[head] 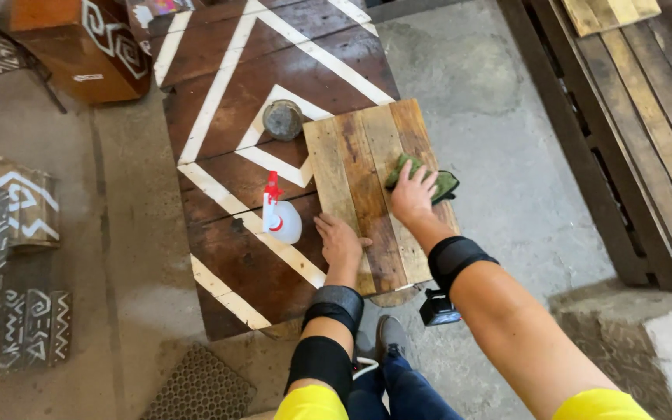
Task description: The person cleans several wooden surfaces by spraying a liquid from a spray bottle and wiping with a cloth. They clean a small wooden board, a hexagonal table with white geometric patterns, and a round wooden stool, moving between locations in the room.
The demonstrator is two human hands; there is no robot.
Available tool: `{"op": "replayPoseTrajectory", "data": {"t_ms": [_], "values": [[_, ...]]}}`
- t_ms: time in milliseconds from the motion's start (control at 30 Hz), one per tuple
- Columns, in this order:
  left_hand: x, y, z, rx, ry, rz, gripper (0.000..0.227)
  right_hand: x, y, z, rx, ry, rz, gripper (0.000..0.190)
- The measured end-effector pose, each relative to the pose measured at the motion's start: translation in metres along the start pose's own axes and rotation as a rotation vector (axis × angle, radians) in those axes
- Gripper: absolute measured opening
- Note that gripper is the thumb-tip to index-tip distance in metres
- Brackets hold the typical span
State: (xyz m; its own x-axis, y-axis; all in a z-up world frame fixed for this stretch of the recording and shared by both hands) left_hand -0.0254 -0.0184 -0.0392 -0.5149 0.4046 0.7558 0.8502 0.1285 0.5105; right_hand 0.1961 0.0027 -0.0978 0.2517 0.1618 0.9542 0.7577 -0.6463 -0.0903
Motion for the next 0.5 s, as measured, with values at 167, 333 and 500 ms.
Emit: {"op": "replayPoseTrajectory", "data": {"t_ms": [167,333,500], "values": [[-0.012,-0.018,-0.012,0.013,0.056,-0.048,0.127,0.014,-0.076,-0.04,0.169,-0.094,0.064,0.086],[-0.011,-0.022,-0.017,-0.047,0.057,-0.127,0.124,0.011,-0.118,-0.075,0.501,-0.122,-0.017,0.079],[0.02,-0.002,-0.04,-0.026,-0.143,0.026,0.147,0.023,-0.115,-0.108,0.867,-0.113,0.067,0.068]]}}
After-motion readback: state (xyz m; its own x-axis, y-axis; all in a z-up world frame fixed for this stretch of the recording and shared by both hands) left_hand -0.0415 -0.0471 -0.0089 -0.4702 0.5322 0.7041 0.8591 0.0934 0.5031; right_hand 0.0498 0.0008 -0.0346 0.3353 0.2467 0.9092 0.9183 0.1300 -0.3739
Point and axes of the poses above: each hand's wrist, its own z-axis towards the middle knuckle, its own x-axis out of the back of the hand, y = z × x, the point moved 6 cm from there along z, towards the middle knuckle, and after that the axes turned 6 degrees about -x, right-handed, at the moved point
